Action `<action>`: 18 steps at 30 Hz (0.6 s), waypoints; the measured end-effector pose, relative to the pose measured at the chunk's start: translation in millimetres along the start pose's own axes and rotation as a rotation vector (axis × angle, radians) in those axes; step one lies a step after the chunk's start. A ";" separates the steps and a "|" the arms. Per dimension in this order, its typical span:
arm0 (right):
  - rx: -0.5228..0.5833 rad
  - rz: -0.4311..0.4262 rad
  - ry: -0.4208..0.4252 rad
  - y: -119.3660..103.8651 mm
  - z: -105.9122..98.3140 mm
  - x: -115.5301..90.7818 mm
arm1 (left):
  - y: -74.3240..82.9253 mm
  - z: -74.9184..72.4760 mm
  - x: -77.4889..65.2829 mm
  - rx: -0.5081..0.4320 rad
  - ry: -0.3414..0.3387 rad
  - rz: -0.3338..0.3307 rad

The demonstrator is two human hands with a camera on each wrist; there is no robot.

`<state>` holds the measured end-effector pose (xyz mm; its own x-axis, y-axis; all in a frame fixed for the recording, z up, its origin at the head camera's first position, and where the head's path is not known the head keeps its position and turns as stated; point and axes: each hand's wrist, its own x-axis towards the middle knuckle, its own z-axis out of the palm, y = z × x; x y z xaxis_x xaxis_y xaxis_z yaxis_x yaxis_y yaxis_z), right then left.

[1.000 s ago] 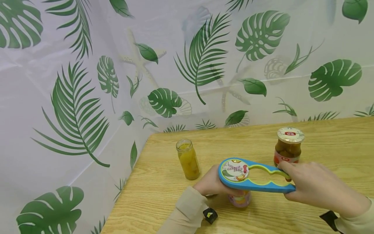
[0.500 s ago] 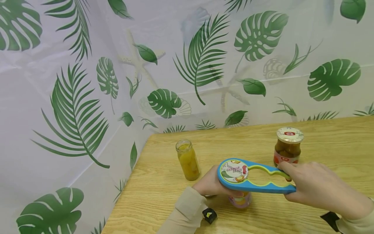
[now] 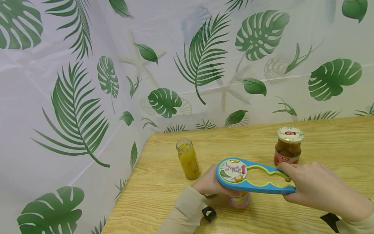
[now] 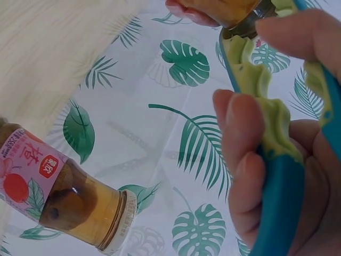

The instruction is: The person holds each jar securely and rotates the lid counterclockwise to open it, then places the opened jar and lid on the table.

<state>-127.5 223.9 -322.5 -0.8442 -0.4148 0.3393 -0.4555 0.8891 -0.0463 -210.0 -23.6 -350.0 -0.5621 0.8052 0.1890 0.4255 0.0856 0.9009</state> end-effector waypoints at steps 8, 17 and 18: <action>0.010 -0.020 0.020 -1.2 0.1 -0.4 | 0.8 -0.9 -0.6 0.005 -0.004 0.018; 0.012 -0.016 -0.007 -1.7 -1.7 -0.5 | 1.5 -1.0 0.3 0.001 -0.021 0.049; 0.012 -0.014 -0.012 -1.6 -1.7 -0.5 | 1.9 -1.1 0.3 -0.005 -0.026 0.052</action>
<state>-125.9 223.0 -321.1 -0.8411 -0.4293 0.3290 -0.4702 0.8810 -0.0527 -210.2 -23.9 -347.8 -0.5206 0.8235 0.2257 0.4500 0.0399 0.8921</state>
